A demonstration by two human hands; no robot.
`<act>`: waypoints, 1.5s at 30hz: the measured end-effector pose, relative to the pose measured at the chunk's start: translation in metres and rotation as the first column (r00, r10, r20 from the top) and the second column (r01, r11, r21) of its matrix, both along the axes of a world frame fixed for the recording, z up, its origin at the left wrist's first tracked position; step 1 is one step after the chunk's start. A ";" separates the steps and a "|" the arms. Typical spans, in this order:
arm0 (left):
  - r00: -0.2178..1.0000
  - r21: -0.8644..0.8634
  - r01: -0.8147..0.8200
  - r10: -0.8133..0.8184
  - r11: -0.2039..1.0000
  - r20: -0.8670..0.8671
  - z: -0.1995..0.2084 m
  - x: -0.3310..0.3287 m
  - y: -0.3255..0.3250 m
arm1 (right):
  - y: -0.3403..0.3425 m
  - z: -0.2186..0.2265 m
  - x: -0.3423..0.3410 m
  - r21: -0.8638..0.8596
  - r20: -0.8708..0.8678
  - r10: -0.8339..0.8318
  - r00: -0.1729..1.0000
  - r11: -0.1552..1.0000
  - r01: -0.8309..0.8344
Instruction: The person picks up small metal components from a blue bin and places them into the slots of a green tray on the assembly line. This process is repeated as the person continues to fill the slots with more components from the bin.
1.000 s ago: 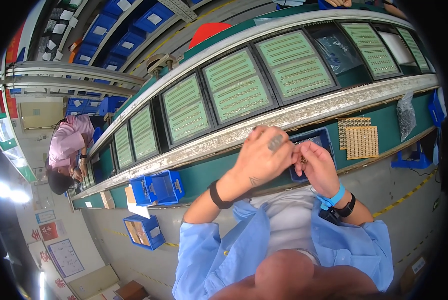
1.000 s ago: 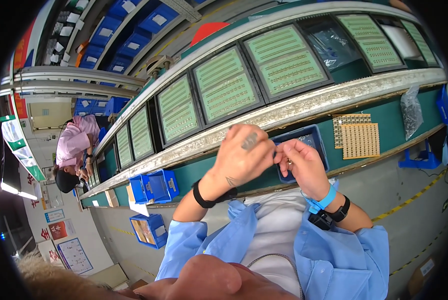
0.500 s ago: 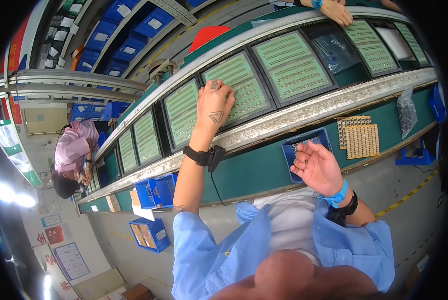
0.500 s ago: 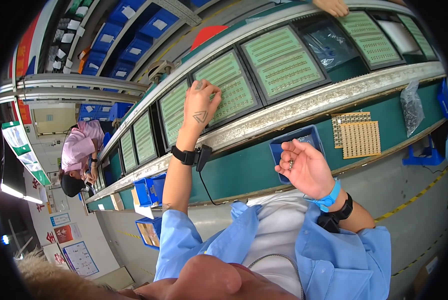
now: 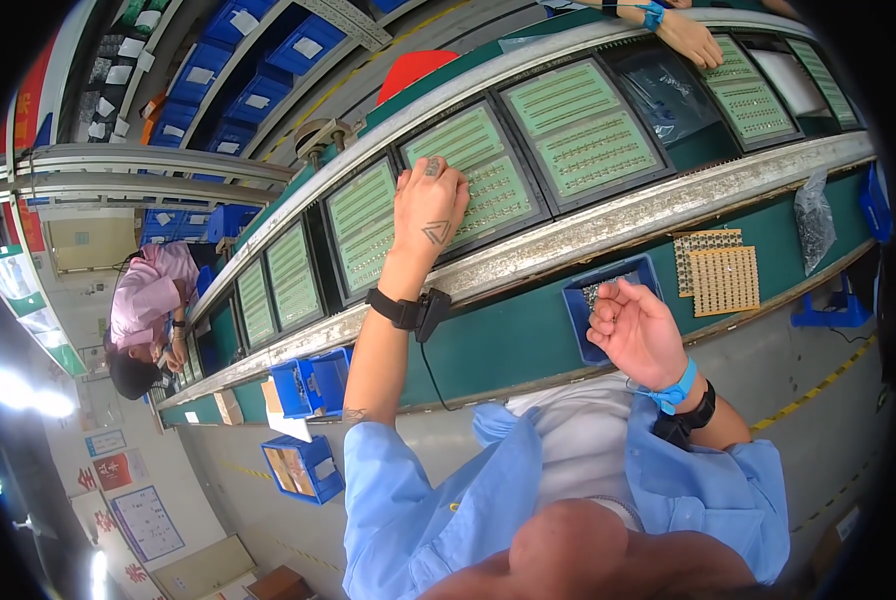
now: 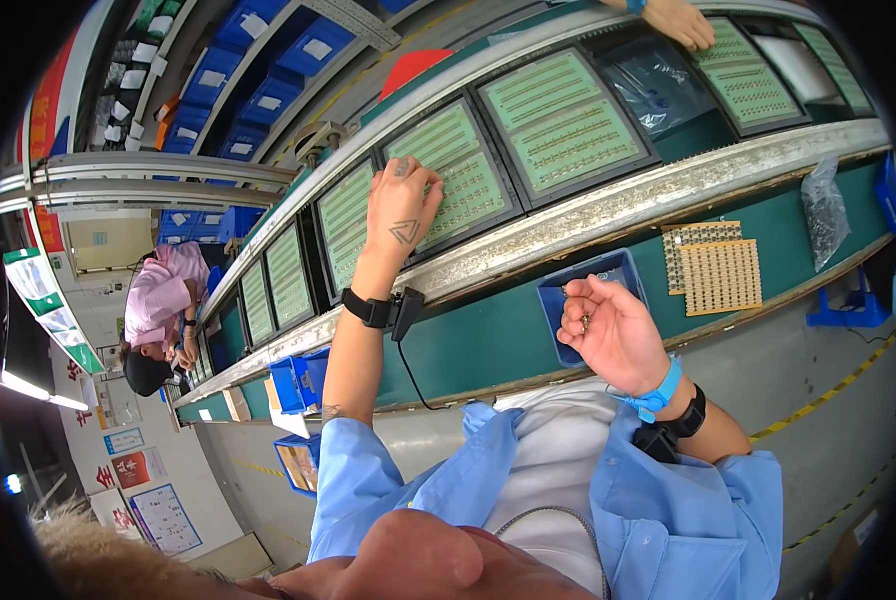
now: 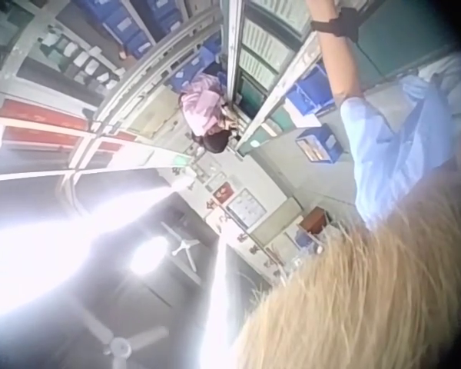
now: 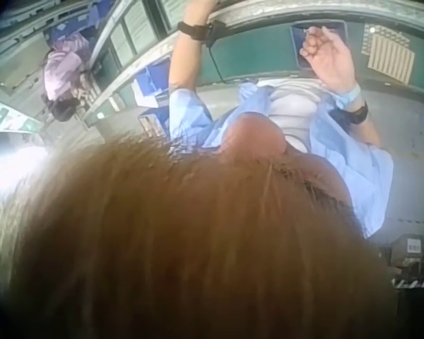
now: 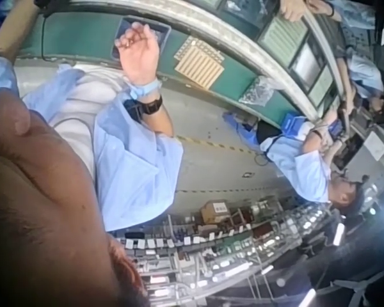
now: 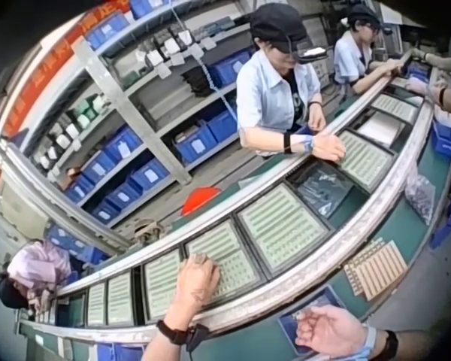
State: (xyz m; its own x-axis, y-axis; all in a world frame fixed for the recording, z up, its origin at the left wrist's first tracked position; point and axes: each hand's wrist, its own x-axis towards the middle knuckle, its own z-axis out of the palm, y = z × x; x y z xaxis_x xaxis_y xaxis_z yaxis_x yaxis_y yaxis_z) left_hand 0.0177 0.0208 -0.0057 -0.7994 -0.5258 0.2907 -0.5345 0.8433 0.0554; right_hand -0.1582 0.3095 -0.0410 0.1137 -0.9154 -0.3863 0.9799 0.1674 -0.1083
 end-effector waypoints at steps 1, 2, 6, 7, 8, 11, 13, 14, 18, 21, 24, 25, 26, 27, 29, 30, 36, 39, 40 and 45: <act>1.000 0.000 -0.003 0.003 1.000 -0.006 0.000 0.000 0.000 | 0.000 0.000 0.000 0.001 -0.006 -0.004 1.000 1.000 0.004; 1.000 0.001 -0.006 0.006 1.000 -0.013 0.001 0.001 0.001 | 0.001 0.000 0.000 0.003 -0.013 -0.008 1.000 1.000 0.008; 0.998 0.009 0.009 -0.008 1.000 -0.065 0.013 0.005 0.004 | 0.000 0.005 -0.001 -0.014 -0.033 -0.033 0.999 0.999 0.033; 0.997 0.025 0.023 -0.021 0.999 -0.070 0.020 0.006 0.008 | 0.002 0.007 0.000 -0.017 -0.039 -0.046 0.998 0.999 0.046; 0.991 0.016 0.036 -0.034 0.999 -0.127 0.029 0.009 0.012 | 0.000 0.011 0.000 0.001 -0.045 -0.060 0.997 0.998 0.060; 0.975 0.049 0.115 -0.104 0.992 -0.196 0.052 -0.002 0.064 | -0.005 0.024 -0.002 -0.086 0.012 -0.059 0.998 0.995 0.059; 0.954 0.081 0.230 -0.208 0.970 -0.215 0.056 -0.007 0.103 | -0.004 0.028 -0.003 -0.076 0.026 -0.092 0.995 0.993 0.094; 0.937 0.100 0.292 -0.263 0.951 -0.231 0.054 -0.010 0.122 | -0.006 0.029 0.000 -0.088 0.056 -0.092 0.994 0.991 0.097; 0.892 0.223 0.403 -0.327 0.888 -0.312 0.039 -0.025 0.156 | -0.005 0.020 0.005 -0.162 0.063 -0.088 0.994 0.982 0.097; 0.876 0.249 0.451 -0.373 0.857 -0.306 0.033 -0.030 0.162 | -0.002 0.018 0.004 -0.200 0.043 -0.092 0.995 0.975 0.098; 0.873 0.264 0.458 -0.374 0.849 -0.314 0.024 -0.032 0.164 | -0.001 0.019 0.004 -0.218 0.028 -0.100 0.995 0.970 0.104; 0.872 0.272 0.461 -0.374 0.844 -0.316 0.024 -0.033 0.165 | -0.002 0.020 0.004 -0.229 0.024 -0.105 0.994 0.967 0.108; 0.871 0.270 0.462 -0.376 0.845 -0.316 0.024 -0.033 0.165 | -0.002 0.021 0.005 -0.241 0.019 -0.110 0.994 0.964 0.112; 0.880 0.289 0.446 -0.357 0.847 -0.312 0.024 -0.033 0.165 | -0.003 0.021 0.006 -0.252 0.015 -0.115 0.993 0.961 0.115; 0.897 0.325 0.415 -0.322 0.850 -0.304 0.027 -0.035 0.164 | -0.004 0.022 0.006 -0.239 -0.014 -0.110 0.994 0.966 0.103; 0.896 0.322 0.416 -0.323 0.851 -0.303 0.027 -0.035 0.163 | -0.005 0.023 0.006 -0.223 -0.043 -0.104 0.994 0.970 0.092; 0.908 0.421 0.355 -0.201 0.834 -0.367 0.022 -0.028 0.156 | -0.001 0.019 0.011 -0.103 -0.289 -0.057 0.956 0.994 0.028; 0.907 0.588 0.330 -0.076 0.738 -0.414 0.018 -0.027 0.158 | 0.000 0.021 0.010 -0.057 -0.324 -0.044 0.945 0.998 0.027; 0.895 0.703 0.325 0.033 0.632 -0.444 0.016 -0.027 0.160 | 0.000 0.019 0.010 -0.061 -0.319 -0.044 0.947 0.998 0.026; 0.798 0.844 0.435 0.301 0.313 -0.523 0.004 -0.030 0.167 | 0.000 0.012 0.007 -0.124 -0.369 -0.041 0.928 0.992 -0.006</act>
State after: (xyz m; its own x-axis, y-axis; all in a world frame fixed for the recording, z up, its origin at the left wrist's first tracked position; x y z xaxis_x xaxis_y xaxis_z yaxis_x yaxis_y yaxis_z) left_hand -0.0119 0.1878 -0.0018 -0.7449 -0.6671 0.0082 -0.0364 0.0529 0.9979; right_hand -0.1508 0.3097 -0.0285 -0.0328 -0.9581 -0.2845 0.8686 0.1135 -0.4823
